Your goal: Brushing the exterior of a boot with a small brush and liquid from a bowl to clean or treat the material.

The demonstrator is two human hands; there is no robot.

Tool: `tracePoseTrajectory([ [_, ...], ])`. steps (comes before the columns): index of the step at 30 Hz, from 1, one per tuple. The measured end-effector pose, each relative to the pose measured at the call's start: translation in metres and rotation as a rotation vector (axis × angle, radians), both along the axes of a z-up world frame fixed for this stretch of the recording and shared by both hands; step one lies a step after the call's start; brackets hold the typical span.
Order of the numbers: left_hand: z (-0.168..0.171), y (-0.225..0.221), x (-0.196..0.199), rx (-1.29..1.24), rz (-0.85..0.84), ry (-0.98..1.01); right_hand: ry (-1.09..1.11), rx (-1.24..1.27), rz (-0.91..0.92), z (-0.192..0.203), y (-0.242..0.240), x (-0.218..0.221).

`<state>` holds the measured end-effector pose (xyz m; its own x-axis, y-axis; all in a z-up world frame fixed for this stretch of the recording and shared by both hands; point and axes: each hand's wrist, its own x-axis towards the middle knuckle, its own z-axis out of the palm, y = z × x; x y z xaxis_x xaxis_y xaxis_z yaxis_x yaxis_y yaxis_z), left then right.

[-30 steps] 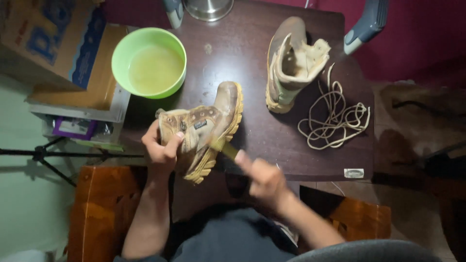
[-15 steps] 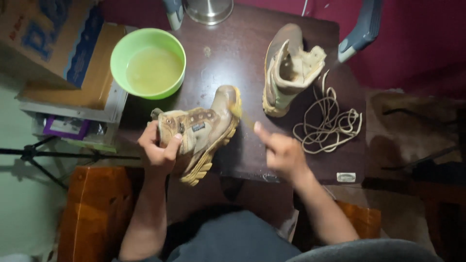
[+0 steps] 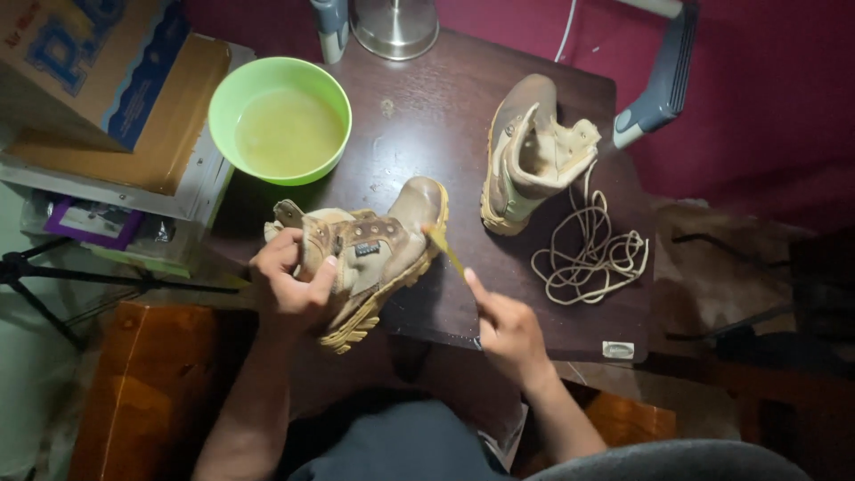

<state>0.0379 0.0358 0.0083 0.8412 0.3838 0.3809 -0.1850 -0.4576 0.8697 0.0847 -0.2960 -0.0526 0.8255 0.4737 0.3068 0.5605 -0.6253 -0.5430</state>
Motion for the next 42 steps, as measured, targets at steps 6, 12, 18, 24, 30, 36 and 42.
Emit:
tracePoseTrajectory([
  [6, -0.016, -0.002, -0.004, 0.124, -0.045, 0.015, -0.110, 0.018, -0.071, 0.003, 0.014, 0.050],
  [12, -0.024, 0.002, -0.001, 0.184, 0.026, 0.046, -0.065, 0.131, -0.038, 0.020, 0.027, 0.019],
  [18, -0.018, -0.009, -0.007, 0.219, -0.023, 0.003, -0.055, 0.054, -0.146, -0.004, 0.034, 0.012],
  [24, -0.013, -0.015, -0.007, 0.269, 0.015, -0.024, -0.109, 0.001, -0.160, 0.000, 0.039, 0.033],
  [30, -0.004, -0.028, -0.006, 0.319, 0.047, -0.020, 0.087, -0.015, -0.165, -0.008, 0.019, -0.030],
  [36, 0.001, -0.037, -0.011, 0.399, 0.047, -0.099, -0.119, -0.174, -0.196, 0.002, 0.027, 0.041],
  [42, 0.017, -0.044, -0.016, 0.459, 0.067, -0.075, -0.046, -0.264, -0.144, 0.023, 0.006, -0.026],
])
